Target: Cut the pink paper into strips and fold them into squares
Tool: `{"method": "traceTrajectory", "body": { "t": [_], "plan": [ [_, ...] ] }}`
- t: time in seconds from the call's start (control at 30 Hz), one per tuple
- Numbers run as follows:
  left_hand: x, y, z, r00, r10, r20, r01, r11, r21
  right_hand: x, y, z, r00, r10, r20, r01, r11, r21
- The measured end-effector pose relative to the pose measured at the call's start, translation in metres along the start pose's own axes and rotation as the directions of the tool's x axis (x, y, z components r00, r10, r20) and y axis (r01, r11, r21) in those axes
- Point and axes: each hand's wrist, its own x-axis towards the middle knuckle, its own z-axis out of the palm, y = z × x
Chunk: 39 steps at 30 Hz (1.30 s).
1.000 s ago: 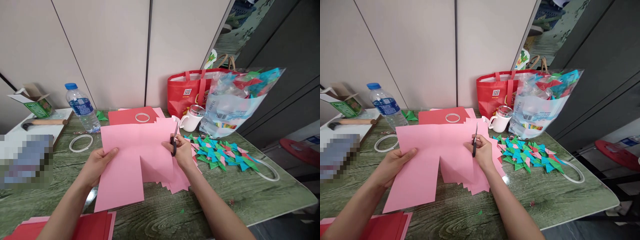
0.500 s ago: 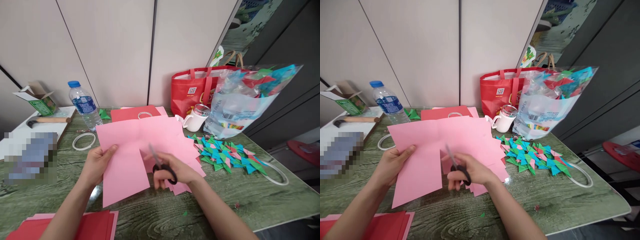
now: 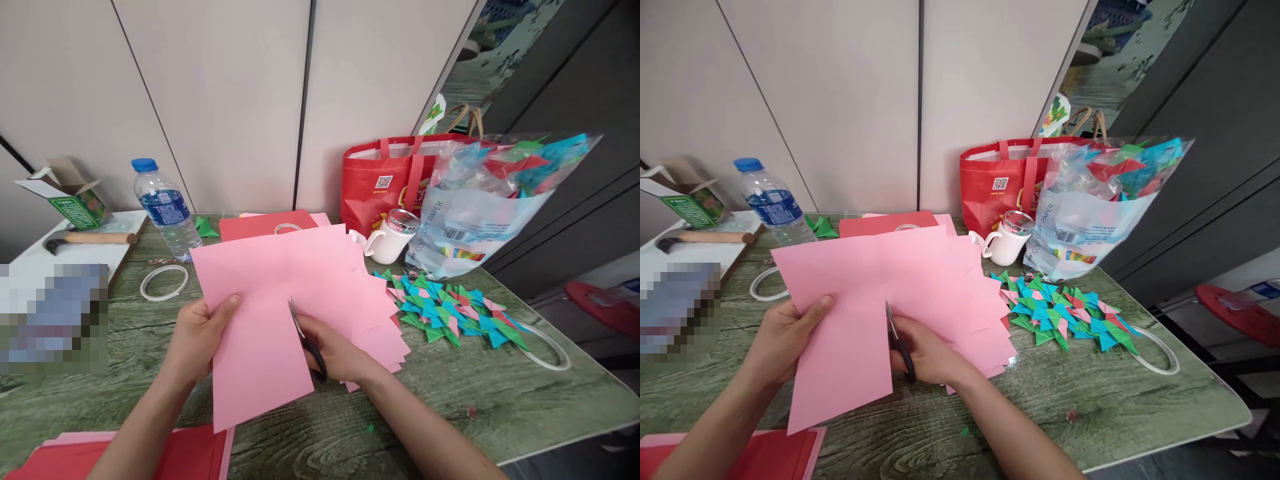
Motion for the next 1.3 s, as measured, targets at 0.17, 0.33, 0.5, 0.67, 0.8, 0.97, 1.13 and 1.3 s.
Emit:
{"method": "traceTrajectory", "body": {
  "t": [0.17,0.33,0.5,0.67,0.8,0.97,1.13,1.3],
  "plan": [
    [-0.003,-0.004,0.002,0.999,0.012,0.045,-0.014,0.998,0.061,0.000,0.005,0.002,0.993,0.030,-0.115,-0.023,0.998,0.063],
    [-0.004,-0.006,0.003,0.998,0.006,0.059,-0.011,0.997,0.073,0.000,0.011,0.004,0.983,0.020,-0.183,0.004,0.992,0.130],
    [-0.005,-0.006,0.001,0.998,0.030,0.059,-0.036,0.993,0.111,0.001,0.010,0.007,0.977,0.022,-0.213,0.003,0.993,0.116],
    [-0.006,-0.005,0.001,0.996,0.062,0.060,-0.069,0.988,0.138,0.002,0.007,0.011,0.970,0.015,-0.241,0.011,0.994,0.108],
    [-0.007,-0.005,0.001,0.995,0.086,0.054,-0.094,0.980,0.176,0.003,0.010,0.013,0.958,0.034,-0.284,0.001,0.993,0.121],
    [-0.007,-0.005,0.000,0.991,0.127,0.047,-0.134,0.965,0.226,0.003,0.014,0.015,0.942,0.041,-0.332,0.008,0.989,0.146],
    [-0.007,-0.005,0.000,0.989,0.136,0.053,-0.144,0.962,0.230,0.004,0.014,0.016,0.932,0.027,-0.361,0.033,0.987,0.158],
    [-0.008,-0.004,0.000,0.991,0.122,0.057,-0.132,0.965,0.225,0.005,0.015,0.018,0.921,0.049,-0.387,0.014,0.987,0.159]
  ]
}}
